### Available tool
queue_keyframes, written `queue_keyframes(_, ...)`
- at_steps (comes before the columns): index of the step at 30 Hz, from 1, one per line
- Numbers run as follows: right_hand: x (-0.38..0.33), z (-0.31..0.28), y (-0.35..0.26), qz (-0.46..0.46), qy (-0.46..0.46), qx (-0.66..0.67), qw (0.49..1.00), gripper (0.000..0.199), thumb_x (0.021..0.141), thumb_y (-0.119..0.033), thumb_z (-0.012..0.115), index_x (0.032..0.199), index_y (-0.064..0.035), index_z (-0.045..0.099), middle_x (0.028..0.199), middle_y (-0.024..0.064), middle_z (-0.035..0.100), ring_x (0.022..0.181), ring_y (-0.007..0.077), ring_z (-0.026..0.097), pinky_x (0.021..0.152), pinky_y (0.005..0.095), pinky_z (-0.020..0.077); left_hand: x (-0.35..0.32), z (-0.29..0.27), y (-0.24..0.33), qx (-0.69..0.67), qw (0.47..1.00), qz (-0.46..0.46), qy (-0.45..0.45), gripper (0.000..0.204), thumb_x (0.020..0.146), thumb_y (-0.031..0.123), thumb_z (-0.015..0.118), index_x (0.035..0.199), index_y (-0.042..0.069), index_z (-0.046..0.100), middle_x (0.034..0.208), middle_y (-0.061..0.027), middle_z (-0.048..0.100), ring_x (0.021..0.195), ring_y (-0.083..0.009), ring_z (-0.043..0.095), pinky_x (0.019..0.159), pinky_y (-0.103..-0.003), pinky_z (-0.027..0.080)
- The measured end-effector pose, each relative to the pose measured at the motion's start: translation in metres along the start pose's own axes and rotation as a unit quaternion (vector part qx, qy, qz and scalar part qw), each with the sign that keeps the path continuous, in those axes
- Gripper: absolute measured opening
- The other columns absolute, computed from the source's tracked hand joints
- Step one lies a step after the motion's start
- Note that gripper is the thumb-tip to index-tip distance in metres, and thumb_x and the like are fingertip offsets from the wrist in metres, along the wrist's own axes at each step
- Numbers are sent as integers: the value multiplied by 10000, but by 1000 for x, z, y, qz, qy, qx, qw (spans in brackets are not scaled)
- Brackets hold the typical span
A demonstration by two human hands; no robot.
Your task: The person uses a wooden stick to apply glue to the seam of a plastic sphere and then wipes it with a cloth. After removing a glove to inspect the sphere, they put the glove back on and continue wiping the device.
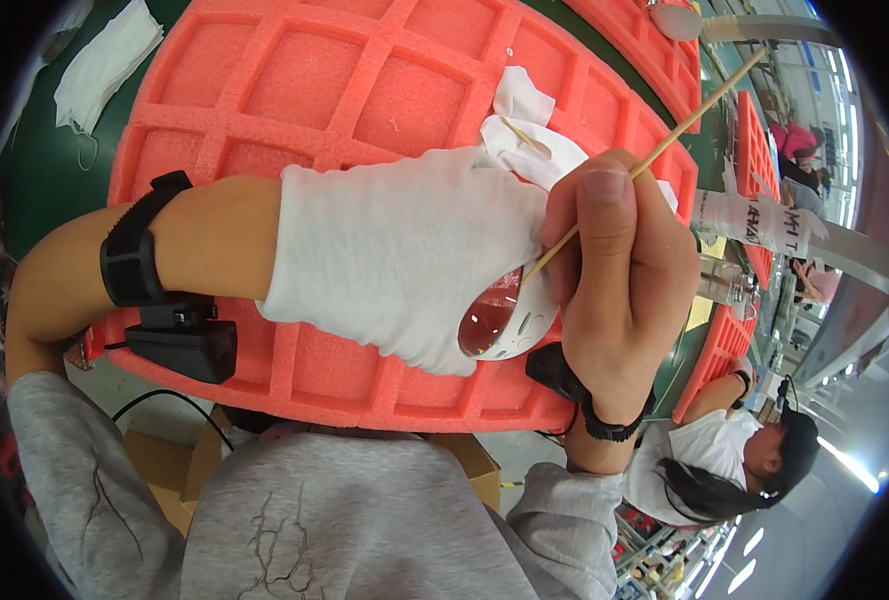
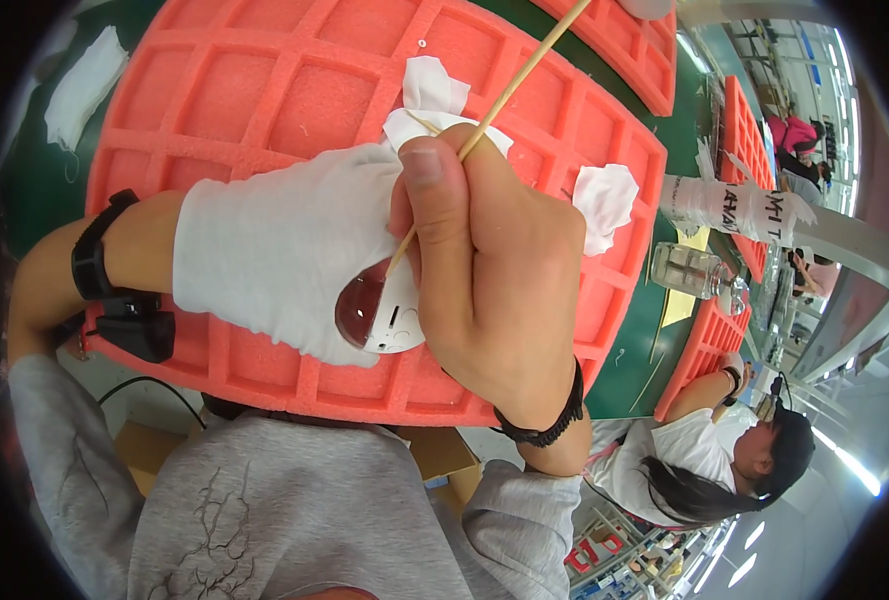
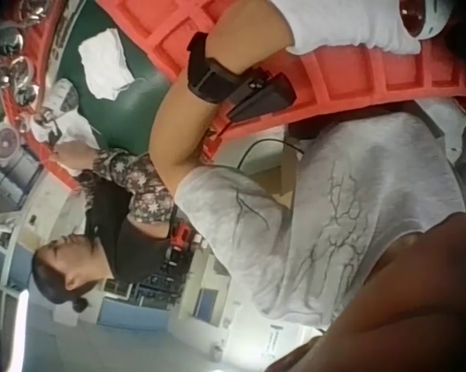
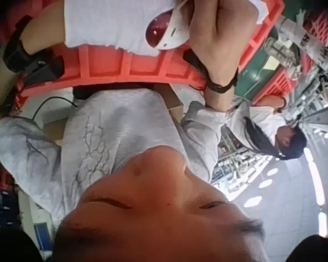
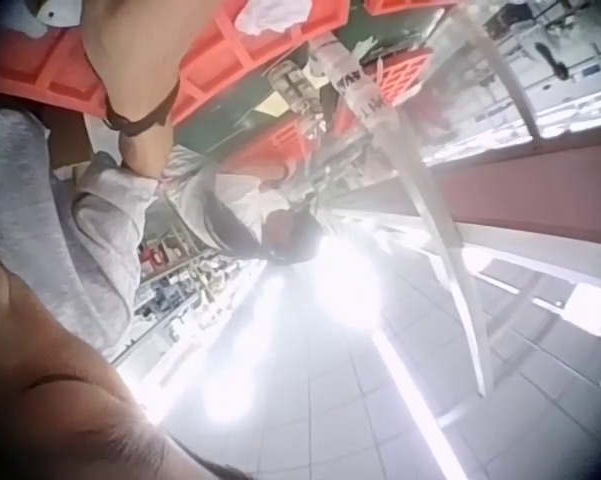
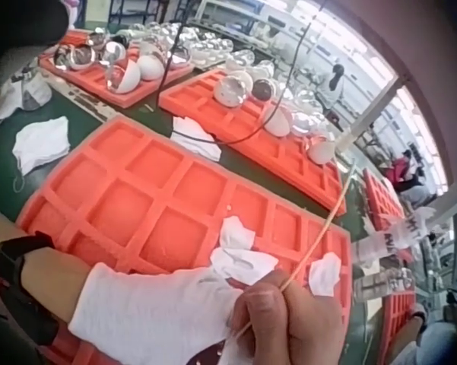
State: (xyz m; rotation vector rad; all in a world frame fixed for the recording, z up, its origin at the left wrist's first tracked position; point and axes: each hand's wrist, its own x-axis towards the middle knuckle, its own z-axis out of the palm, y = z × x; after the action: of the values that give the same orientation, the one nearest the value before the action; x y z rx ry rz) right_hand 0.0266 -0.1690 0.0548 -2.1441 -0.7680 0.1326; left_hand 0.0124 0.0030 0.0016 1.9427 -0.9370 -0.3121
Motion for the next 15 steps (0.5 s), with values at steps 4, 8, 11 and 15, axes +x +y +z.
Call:
queue_keyframes(4, -1, 6, -2, -15, 8, -15, 1000, 385, 1100, -210, 420, 799, -21, 569, 572, -17, 499, 445, 54, 410, 448, 251, 276, -3, -4, 3, 10, 999, -33, -18, 306, 700, 247, 777, 846, 33, 613, 879, -121, 634, 847, -317, 593, 804, -434, 494)
queue_keyframes(8, -1, 4, 1, -80, 10, -44, 996, 368, 1097, -193, 423, 808, -19, 570, 609, -7, 535, 450, 54, 424, 451, 246, 291, -1, -9, 7, -6, 998, -43, -34, 296, 693, 242, 776, 820, 32, 610, 841, -106, 635, 854, -303, 590, 805, -427, 495)
queue_keyframes(11, 0, 5, 5, -140, 4, -57, 988, 353, 1093, -181, 430, 812, -19, 569, 635, -4, 553, 452, 56, 425, 454, 239, 299, -3, -7, 4, -11, 999, -31, -14, 283, 694, 240, 773, 806, 38, 611, 796, -88, 634, 870, -303, 584, 807, -425, 493)
queue_keyframes(15, 0, 3, 6, -118, -24, -10, 993, 331, 1084, -160, 448, 812, -11, 564, 656, 5, 554, 458, 60, 411, 457, 244, 296, -5, -8, 5, 4, 1000, -18, -2, 269, 699, 242, 771, 795, 47, 614, 730, -61, 628, 886, -309, 575, 808, -422, 488)
